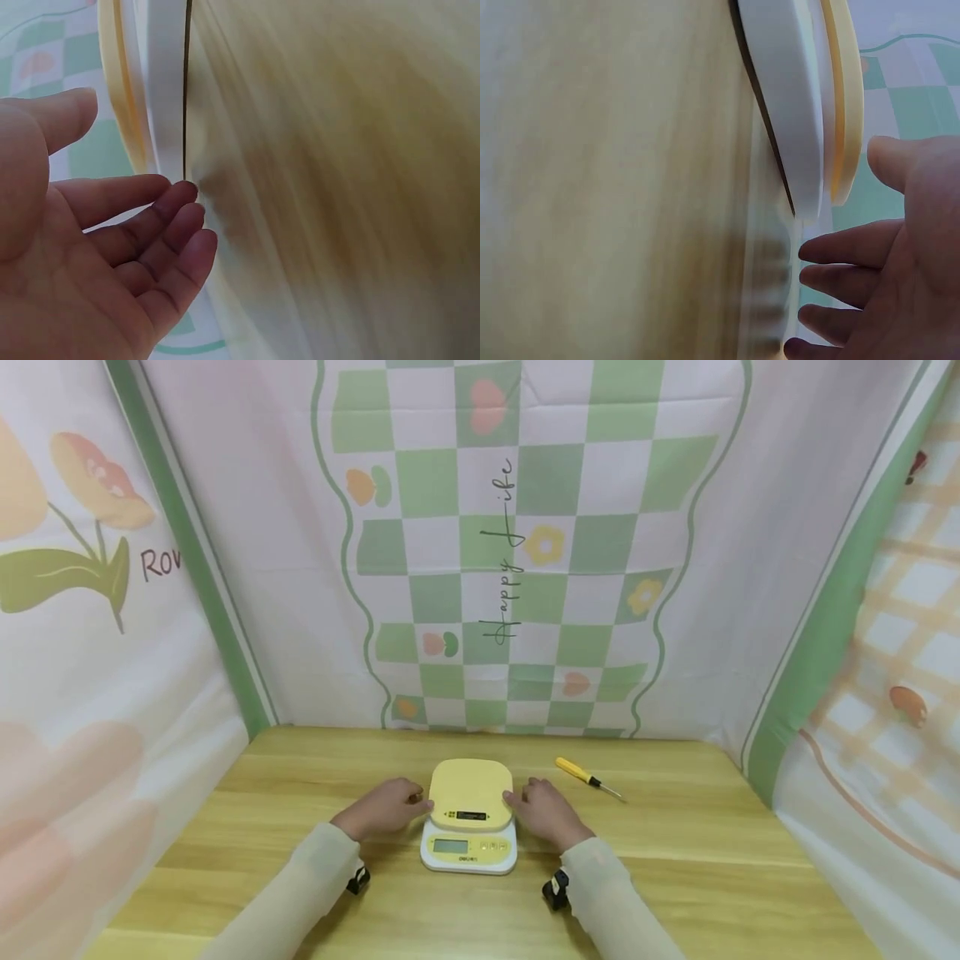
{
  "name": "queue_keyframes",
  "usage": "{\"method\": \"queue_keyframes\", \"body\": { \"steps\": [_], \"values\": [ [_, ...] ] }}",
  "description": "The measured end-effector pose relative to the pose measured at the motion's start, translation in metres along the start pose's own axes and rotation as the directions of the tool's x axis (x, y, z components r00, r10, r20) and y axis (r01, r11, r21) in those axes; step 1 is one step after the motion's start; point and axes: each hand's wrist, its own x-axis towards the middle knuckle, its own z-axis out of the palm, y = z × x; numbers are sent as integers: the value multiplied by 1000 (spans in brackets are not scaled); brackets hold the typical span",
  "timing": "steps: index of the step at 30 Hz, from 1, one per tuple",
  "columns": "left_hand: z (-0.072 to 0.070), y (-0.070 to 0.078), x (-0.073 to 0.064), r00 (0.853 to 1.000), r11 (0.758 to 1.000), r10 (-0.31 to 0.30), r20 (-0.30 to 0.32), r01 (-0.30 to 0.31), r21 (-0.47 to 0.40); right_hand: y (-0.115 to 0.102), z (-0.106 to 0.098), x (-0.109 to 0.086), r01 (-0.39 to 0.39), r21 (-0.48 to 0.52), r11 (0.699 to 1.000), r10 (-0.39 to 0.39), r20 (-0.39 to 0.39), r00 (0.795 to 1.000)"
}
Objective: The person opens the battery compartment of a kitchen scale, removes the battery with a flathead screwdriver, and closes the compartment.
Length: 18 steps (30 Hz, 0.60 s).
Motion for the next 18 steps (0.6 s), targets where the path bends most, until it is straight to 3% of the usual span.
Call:
{"method": "queue_keyframes", "body": {
  "steps": [8, 16, 18],
  "values": [
    [6, 5, 1, 999, 999, 36, 16, -36, -21, 0, 3, 0, 8, 18, 1000, -8, 38, 999],
    [11, 6, 7, 1000, 991, 7, -22, -4, 132, -3, 3, 2, 54, 24, 998, -56, 82, 995],
    [11, 6, 9, 1000, 991, 2, -20, 1, 135, -3, 4, 4, 44, 32, 999, -47, 80, 996]
  ]
}}
